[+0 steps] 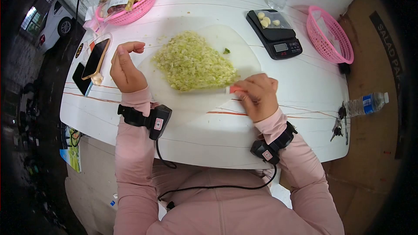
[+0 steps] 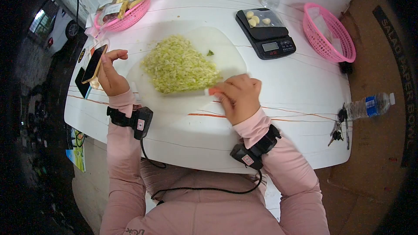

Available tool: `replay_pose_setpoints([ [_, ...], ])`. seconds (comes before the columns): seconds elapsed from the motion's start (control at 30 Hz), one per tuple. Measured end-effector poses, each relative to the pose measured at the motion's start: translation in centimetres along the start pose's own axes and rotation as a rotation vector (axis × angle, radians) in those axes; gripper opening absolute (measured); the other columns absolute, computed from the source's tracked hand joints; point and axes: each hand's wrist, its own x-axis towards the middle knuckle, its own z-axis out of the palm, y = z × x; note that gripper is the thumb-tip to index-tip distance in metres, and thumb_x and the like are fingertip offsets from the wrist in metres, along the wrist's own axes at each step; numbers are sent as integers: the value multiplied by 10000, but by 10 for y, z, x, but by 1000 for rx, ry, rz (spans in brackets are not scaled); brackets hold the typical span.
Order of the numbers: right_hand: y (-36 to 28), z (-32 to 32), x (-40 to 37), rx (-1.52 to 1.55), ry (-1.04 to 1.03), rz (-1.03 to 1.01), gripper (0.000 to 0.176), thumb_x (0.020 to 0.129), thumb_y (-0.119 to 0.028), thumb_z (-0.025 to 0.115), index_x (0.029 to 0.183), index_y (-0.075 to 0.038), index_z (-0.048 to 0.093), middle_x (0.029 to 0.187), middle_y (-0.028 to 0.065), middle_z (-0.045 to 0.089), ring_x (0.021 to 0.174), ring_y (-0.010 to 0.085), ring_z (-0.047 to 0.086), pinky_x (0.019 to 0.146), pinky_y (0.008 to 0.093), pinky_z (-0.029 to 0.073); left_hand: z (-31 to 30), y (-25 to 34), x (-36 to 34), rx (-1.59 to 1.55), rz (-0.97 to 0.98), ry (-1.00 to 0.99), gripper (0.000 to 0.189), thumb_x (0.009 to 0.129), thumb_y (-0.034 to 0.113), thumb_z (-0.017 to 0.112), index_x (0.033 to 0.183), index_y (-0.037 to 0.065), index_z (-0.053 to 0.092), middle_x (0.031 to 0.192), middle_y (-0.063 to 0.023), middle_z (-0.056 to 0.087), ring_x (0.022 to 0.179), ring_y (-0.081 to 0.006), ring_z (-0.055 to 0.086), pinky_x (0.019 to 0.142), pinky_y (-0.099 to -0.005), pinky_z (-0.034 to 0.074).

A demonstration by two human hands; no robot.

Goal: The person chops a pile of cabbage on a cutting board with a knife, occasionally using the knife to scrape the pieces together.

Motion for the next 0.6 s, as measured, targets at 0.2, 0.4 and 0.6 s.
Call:
replay_pose_setpoints([
  [0.2,2,-11,5,32,-20,-6,182,787,-125,715,968,-144,726,916,13,623,931,208,559,889,381,298,1,-4,-1,-15,-6,-10,485,1058,212,307,841,-62,644,804,-130,664,755,-210,612,754,-322,478],
  [0.4,14,-12,6,-25,33,22,163,792,-131,711,952,-155,730,920,13,624,928,206,560,892,373,284,2,-6,-2,7,-14,-27,476,1056,210,312,838,-52,645,794,-124,662,752,-207,612,748,-318,473],
  [0.6,37,-31,15,-23,142,99,159,779,-109,717,936,-134,734,882,1,652,929,195,575,908,363,295,3,-6,-2,-9,-5,-32,458,1052,190,321,830,-46,644,785,-120,659,733,-201,607,729,-314,475],
])
